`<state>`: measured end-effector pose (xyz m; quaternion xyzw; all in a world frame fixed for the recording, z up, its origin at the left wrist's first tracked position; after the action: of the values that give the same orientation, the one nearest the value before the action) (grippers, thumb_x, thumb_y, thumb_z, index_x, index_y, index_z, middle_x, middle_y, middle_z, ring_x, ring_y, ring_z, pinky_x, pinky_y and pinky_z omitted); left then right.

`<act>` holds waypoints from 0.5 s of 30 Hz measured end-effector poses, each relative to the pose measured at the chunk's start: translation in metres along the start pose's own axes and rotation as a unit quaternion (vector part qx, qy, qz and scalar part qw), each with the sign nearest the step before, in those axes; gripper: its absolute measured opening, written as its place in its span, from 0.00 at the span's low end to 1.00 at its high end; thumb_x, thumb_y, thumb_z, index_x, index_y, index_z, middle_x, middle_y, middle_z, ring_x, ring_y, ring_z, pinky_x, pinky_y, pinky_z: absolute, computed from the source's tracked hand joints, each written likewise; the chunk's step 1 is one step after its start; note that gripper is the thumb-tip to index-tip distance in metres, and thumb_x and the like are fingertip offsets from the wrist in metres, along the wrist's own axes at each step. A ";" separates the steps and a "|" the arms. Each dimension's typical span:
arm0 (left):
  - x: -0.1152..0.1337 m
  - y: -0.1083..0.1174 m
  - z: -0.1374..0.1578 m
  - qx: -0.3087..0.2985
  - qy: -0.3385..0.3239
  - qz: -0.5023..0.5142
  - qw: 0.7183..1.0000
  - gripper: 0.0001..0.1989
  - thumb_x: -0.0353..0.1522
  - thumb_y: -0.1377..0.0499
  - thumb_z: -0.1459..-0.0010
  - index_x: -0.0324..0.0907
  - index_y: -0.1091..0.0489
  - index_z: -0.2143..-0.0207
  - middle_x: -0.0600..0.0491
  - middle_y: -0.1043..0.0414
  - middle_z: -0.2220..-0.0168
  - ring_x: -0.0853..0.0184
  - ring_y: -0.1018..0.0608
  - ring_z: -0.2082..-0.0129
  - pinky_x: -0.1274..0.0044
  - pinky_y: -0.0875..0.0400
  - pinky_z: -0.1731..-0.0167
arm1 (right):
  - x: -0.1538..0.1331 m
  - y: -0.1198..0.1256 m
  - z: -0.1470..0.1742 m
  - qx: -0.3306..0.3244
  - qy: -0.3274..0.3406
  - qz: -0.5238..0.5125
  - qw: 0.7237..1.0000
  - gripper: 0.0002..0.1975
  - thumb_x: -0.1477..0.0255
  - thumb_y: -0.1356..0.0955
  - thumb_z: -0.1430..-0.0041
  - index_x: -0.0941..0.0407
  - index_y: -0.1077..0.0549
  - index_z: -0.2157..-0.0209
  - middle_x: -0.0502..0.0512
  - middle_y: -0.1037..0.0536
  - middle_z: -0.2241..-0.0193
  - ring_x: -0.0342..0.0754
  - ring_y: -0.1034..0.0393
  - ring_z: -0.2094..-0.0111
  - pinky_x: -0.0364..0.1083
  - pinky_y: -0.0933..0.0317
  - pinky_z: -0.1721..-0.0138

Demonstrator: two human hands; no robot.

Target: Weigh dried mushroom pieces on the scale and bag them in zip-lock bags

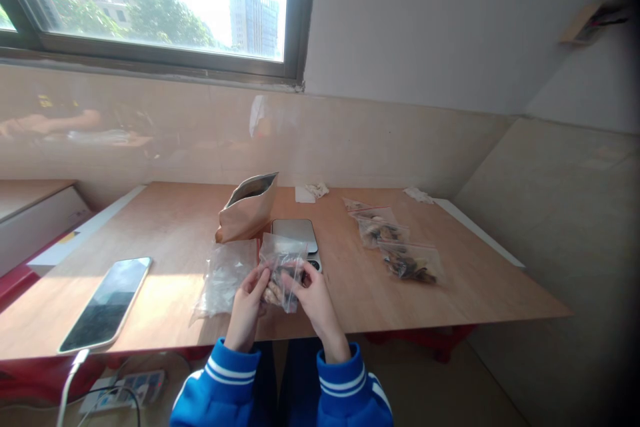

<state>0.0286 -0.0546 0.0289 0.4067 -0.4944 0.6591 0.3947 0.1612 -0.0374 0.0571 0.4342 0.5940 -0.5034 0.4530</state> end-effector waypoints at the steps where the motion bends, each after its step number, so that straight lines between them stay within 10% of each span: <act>1: 0.000 0.001 -0.001 0.015 0.004 0.016 1.000 0.28 0.43 0.35 0.52 0.41 0.30 0.50 0.57 0.32 0.74 0.81 0.42 0.85 0.85 0.53 0.87 | 0.001 0.002 -0.001 0.019 -0.004 -0.009 1.000 0.18 0.63 0.26 0.53 0.57 0.25 0.61 0.56 0.21 0.62 0.51 0.27 0.59 0.48 0.34 0.56; 15: -0.007 0.029 -0.018 0.045 0.085 0.303 0.948 0.18 0.24 0.50 0.39 0.40 0.32 0.48 0.47 0.23 0.57 0.65 0.21 0.57 0.75 0.23 0.59 | 0.014 0.008 -0.010 0.091 -0.036 -0.314 0.944 0.17 0.64 0.25 0.54 0.54 0.25 0.61 0.52 0.22 0.62 0.46 0.27 0.60 0.47 0.31 0.55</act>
<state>0.0017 -0.0442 0.0094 0.1975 -0.5288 0.8012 0.1987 0.1651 -0.0260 0.0429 0.2463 0.6351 -0.6875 0.2516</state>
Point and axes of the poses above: each hand's wrist, its own z-axis away from the middle knuckle, its own y-axis out of the back of the hand, x = y × z, the point moved 4 cm from there along -z, towards the middle knuckle
